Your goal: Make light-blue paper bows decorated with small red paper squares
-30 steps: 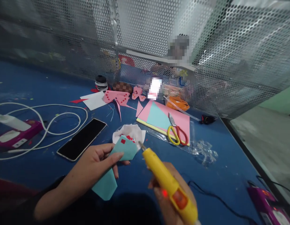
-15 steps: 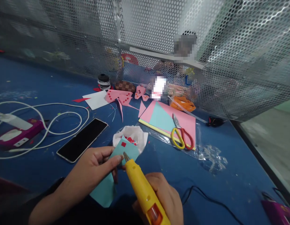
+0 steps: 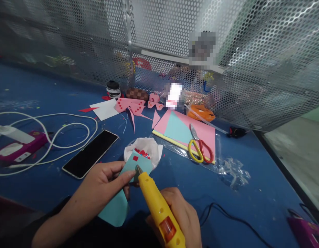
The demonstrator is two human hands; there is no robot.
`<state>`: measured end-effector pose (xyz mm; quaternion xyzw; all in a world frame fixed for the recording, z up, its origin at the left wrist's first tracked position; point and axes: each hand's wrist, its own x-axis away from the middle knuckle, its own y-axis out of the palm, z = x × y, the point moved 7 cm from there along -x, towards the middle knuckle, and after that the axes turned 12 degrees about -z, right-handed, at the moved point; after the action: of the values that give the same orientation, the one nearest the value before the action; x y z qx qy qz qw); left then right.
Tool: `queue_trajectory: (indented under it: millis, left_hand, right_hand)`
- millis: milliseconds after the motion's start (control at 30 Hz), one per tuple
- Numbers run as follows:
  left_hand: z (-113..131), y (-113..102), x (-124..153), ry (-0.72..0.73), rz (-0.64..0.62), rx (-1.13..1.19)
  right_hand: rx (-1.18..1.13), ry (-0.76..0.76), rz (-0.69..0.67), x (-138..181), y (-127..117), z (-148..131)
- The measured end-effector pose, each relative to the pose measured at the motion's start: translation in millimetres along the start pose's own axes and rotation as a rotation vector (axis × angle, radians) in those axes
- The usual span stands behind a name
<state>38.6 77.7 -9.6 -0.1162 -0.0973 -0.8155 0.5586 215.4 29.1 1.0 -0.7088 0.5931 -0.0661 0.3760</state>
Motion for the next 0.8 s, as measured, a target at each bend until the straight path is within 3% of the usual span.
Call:
queue_trajectory:
  millis: [800]
  left_hand:
    - [-1.5, -2.0, -0.9, -0.021, -0.001, -0.032]
  right_hand:
    - [0.023, 0.033, 0.012, 1.2, 1.9, 4.6]
